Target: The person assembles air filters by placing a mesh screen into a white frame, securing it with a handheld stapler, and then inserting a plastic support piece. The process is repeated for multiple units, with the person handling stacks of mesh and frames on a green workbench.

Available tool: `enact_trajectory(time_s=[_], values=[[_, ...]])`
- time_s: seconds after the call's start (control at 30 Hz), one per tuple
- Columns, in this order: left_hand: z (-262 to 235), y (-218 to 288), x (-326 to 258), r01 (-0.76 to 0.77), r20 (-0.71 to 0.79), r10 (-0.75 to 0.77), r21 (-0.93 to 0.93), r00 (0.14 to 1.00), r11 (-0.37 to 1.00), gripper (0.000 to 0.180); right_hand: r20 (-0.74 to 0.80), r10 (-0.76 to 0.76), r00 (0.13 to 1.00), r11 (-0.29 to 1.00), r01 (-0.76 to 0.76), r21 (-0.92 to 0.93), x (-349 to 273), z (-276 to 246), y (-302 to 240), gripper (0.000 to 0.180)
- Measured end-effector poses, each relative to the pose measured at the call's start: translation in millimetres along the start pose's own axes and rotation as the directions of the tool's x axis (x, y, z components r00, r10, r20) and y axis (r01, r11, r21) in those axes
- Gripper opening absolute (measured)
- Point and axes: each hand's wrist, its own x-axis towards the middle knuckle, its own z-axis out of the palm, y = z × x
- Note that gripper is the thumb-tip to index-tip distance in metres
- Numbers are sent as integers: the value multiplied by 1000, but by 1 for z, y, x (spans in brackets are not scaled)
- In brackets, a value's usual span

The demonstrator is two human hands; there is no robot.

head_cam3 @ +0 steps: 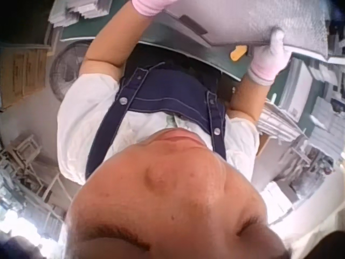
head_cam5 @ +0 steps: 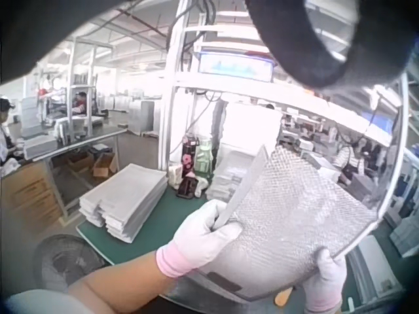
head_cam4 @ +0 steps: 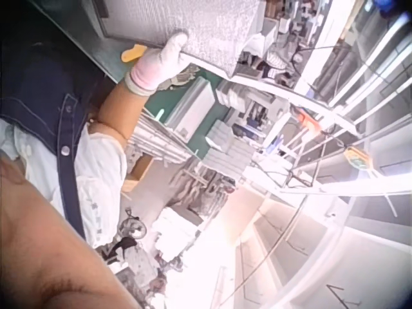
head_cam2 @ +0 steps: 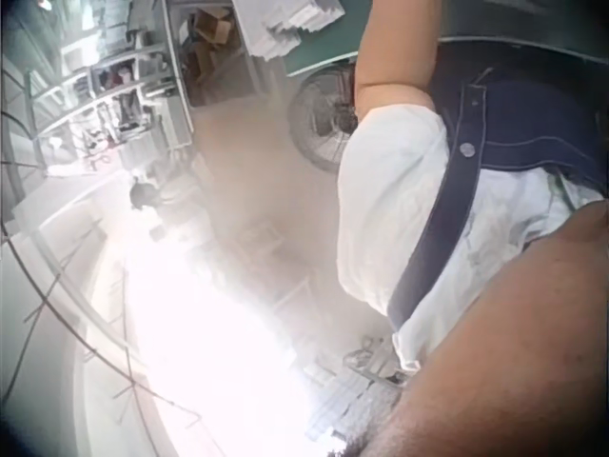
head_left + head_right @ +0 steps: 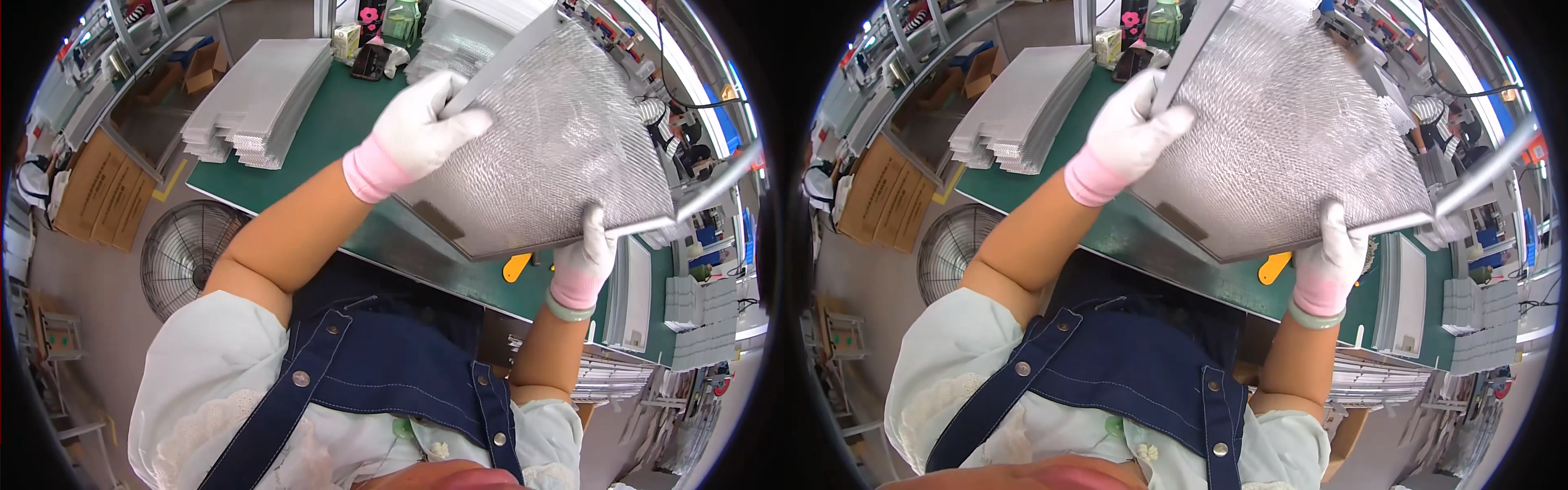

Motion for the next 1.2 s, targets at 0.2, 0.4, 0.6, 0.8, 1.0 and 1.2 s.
enact_trajectory(time_s=[0.2, 0.4, 0.6, 0.8, 1.0, 1.2], values=[[-33, 65, 30, -95, 385, -180, 597, 905, 797, 38, 70, 62, 996, 798, -8, -603, -106, -13, 56, 49], [-50, 9, -12, 98, 441, -772, 838, 458, 536, 58, 367, 899, 238, 437, -524, -731, -153, -50, 32, 68], [-43, 22, -32, 81, 612, -647, 695, 454, 714, 64, 531, 745, 404, 587, -19, -810, -92, -1, -86, 39], [-6, 58, -21, -93, 716, -579, 656, 390, 749, 60, 670, 350, 655, 12, 712, -702, -23, 84, 3, 21], [-47, 66, -40, -121, 596, -630, 768, 498, 629, 33, 715, 344, 608, 105, 732, -673, -23, 68, 32, 30], [-52, 68, -40, 35, 533, -764, 812, 363, 582, 34, 486, 643, 593, 328, 360, -873, -20, 81, 33, 34]])
